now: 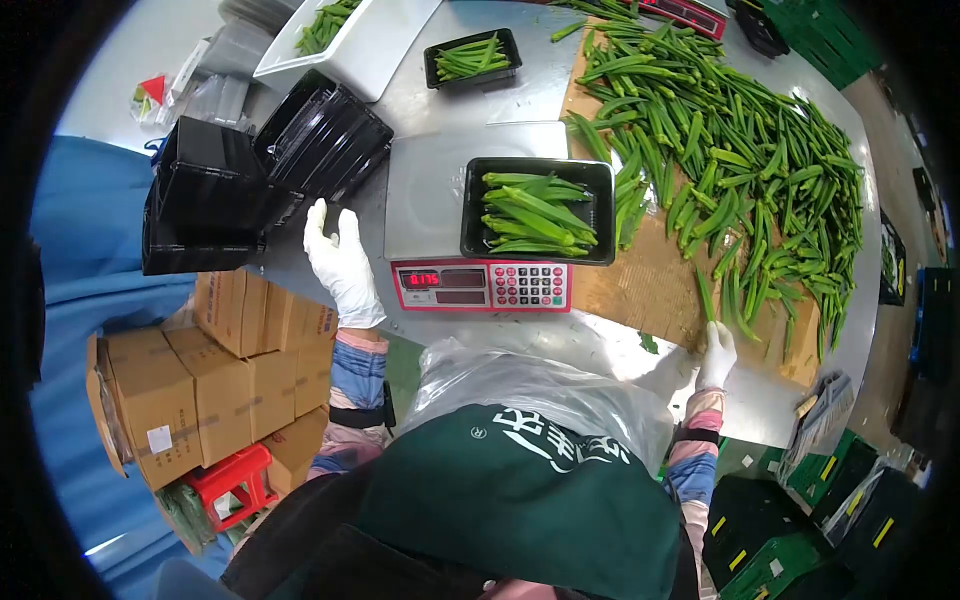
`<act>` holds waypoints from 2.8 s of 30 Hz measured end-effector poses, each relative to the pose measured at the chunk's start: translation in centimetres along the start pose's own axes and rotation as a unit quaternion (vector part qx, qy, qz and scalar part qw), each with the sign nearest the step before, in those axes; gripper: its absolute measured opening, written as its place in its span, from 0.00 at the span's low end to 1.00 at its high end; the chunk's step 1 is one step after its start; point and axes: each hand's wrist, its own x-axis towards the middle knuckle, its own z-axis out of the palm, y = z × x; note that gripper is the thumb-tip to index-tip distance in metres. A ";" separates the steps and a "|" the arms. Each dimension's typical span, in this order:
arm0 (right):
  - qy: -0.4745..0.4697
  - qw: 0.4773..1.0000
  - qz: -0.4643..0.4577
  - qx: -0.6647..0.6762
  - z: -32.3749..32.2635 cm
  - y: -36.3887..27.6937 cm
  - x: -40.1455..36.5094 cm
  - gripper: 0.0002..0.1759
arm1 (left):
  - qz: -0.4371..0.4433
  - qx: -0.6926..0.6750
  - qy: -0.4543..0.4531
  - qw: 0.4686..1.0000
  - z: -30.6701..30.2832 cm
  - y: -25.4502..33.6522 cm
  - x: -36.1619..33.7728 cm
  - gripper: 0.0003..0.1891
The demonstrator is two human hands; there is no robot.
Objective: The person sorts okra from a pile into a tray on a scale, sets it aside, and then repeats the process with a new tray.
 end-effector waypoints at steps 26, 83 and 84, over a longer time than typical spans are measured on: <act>0.061 0.986 -0.122 -0.092 2.7 0.2 -3.2 0.07 | -0.223 -0.132 -0.473 0.842 13.2 2.0 5.6 0.17; 0.143 0.959 -0.198 -0.144 4.0 1.8 -3.7 0.09 | 0.157 0.229 -0.038 0.960 2.7 -6.6 24.4 0.22; 0.137 0.961 -0.205 -0.130 4.0 2.6 -3.2 0.09 | 0.245 0.360 0.035 0.900 2.0 -4.1 23.2 0.22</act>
